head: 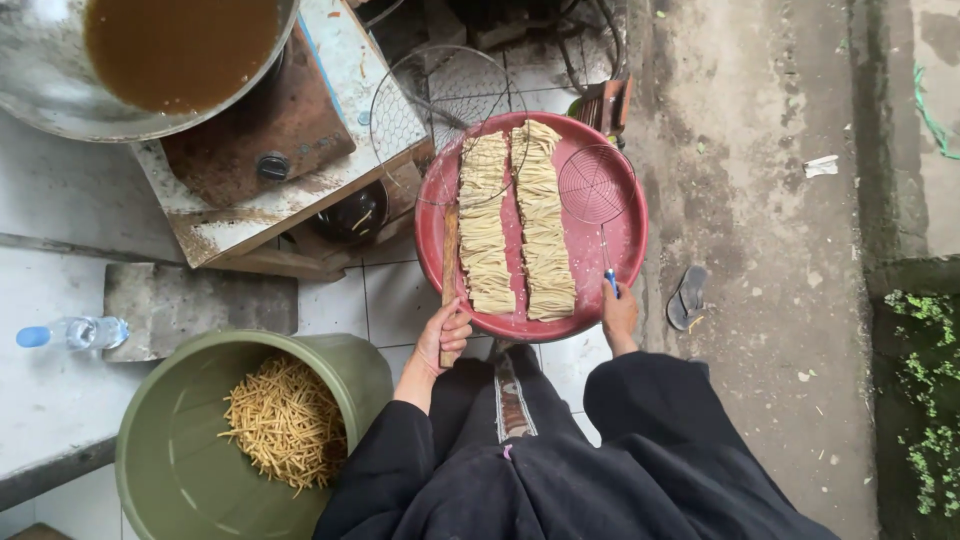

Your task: The person uses a wire skimmer to lift fried noodles from a wok of hot oil and transfers them into a green basin. They then pick up uncooked noodles from a red tray, place them into the skimmer, and lower them into the oil to fry, stirring them with a wooden spatula.

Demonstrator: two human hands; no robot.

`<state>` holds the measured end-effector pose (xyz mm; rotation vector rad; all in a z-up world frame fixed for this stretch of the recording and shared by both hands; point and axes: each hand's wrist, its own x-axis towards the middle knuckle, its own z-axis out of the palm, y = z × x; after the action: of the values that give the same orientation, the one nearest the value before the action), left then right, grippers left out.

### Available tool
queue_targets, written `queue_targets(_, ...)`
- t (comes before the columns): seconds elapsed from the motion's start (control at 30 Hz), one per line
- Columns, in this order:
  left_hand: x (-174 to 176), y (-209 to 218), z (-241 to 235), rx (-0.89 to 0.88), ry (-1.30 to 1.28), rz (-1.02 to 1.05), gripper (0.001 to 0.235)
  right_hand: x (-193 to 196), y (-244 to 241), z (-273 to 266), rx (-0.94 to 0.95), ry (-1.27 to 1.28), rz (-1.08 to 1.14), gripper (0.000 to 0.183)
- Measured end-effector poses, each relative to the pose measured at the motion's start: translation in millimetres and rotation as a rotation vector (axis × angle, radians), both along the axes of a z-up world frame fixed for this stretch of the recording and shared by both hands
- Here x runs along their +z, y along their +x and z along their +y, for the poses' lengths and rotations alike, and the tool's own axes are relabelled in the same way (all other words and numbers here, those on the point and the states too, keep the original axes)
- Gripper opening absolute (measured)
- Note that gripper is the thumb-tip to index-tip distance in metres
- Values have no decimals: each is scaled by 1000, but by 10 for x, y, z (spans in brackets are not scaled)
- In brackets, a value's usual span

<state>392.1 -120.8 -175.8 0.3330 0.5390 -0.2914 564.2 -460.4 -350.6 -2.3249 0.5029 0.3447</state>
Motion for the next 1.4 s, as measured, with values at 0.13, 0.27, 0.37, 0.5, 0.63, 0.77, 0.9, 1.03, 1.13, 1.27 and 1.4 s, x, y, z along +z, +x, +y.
queue_targets(0.13,-180,224,114,-13,48,-15,28,-268,254,-36,28,-20,27,48)
queue_targets(0.27,-237,501,224,-37,51,-26,19,-260,371,11,88,-82,42,50)
queue_targets(0.37,-371,664,249,-64,99,-14,19,-435,424,-36,137,-125,26,49)
queue_targets(0.5,-546,857,281,-105,139,-19,16,-165,395,113,245,-373,-95,39)
queue_targets(0.63,-776,941,341,-103,122,-16,10,-206,110,597,341,-479,-511,38)
queue_targets(0.77,-837,1001,374,-109,112,-34,11,-914,-543,1148,44,248,110,26)
queue_targets(0.9,-739,1062,426,-96,80,-37,12,-44,-708,1966,-697,780,638,57)
queue_targets(1.03,-721,1066,490,-90,75,-40,14,-351,-713,2069,-835,867,623,79)
queue_targets(1.13,-768,1096,546,-80,73,-55,16,-456,-695,2169,-922,808,546,73)
queue_targets(1.27,-715,1141,614,-78,50,-66,15,-666,-718,2173,-954,807,572,76)
queue_targets(1.4,-678,1189,660,-73,29,-85,14,-1201,-733,2148,-499,228,497,81)
